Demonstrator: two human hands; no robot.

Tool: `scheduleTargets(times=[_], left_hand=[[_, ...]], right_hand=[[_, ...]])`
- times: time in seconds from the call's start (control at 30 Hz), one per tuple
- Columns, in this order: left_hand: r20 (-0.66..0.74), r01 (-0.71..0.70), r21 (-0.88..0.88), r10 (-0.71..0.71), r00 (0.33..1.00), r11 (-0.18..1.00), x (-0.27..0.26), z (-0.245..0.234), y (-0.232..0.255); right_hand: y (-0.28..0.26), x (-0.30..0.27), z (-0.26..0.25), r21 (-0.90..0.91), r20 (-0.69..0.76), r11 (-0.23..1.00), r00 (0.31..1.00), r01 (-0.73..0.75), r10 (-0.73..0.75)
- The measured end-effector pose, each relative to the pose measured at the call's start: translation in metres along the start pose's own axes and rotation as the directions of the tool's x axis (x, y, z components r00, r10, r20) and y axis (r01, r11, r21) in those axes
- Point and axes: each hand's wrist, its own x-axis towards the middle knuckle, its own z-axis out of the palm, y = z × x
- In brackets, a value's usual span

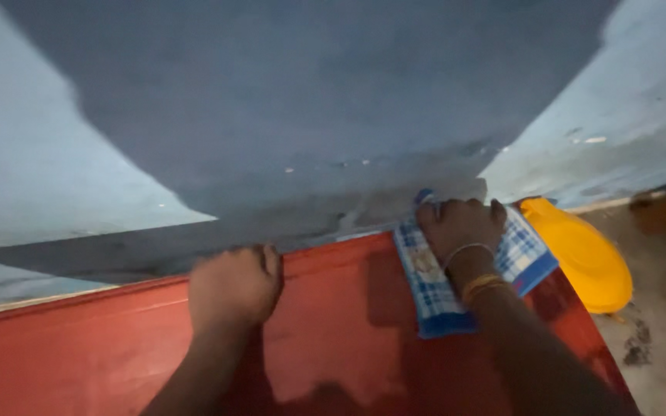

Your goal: The person wipes the legs and the top surface of a red low table using a cloth.

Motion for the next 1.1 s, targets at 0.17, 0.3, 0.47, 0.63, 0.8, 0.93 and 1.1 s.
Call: scheduleTargets(times=[0.17, 0.3, 0.47, 0.63, 0.8, 0.93, 1.1], left_hand=[[-0.034, -0.001, -0.014, 0.000, 0.999, 1.000, 0.001, 0.004, 0.001], [-0.067, -0.031, -0.099, 0.025, 0.997, 0.995, 0.000, 0.006, -0.005], [-0.139, -0.095, -0.096, 0.082, 0.987, 0.991, -0.003, 0.008, -0.001], [-0.153, -0.141, -0.120, 0.122, 0.981, 0.983, -0.004, 0.000, -0.006], [-0.069, -0.077, -0.519, 0.048, 0.996, 0.851, -0.010, -0.010, -0.020], [-0.326, -0.259, -0.460, 0.110, 0.939, 0.849, -0.021, -0.014, -0.073], [-0.388, -0.184, -0.140, 0.117, 0.914, 0.973, -0.052, -0.027, -0.151]], right_hand=[[-0.106, -0.028, -0.002, -0.020, 0.049, 0.991, 0.990, 0.133, -0.132], [-0.164, -0.067, -0.036, 0.168, 0.203, 0.950, 0.934, 0.263, -0.294], [-0.139, -0.068, -0.040, 0.233, 0.188, 0.862, 0.849, 0.450, -0.494], [-0.056, -0.037, -0.027, 0.028, 0.159, 0.953, 0.939, 0.303, -0.304], [-0.027, -0.031, 0.016, 0.015, -0.114, 0.999, 0.993, 0.038, -0.036], [-0.072, -0.059, 0.027, -0.051, -0.239, 0.994, 0.967, -0.100, 0.085], [-0.216, -0.164, -0.018, 0.133, 0.164, 0.983, 0.981, -0.124, 0.102]])
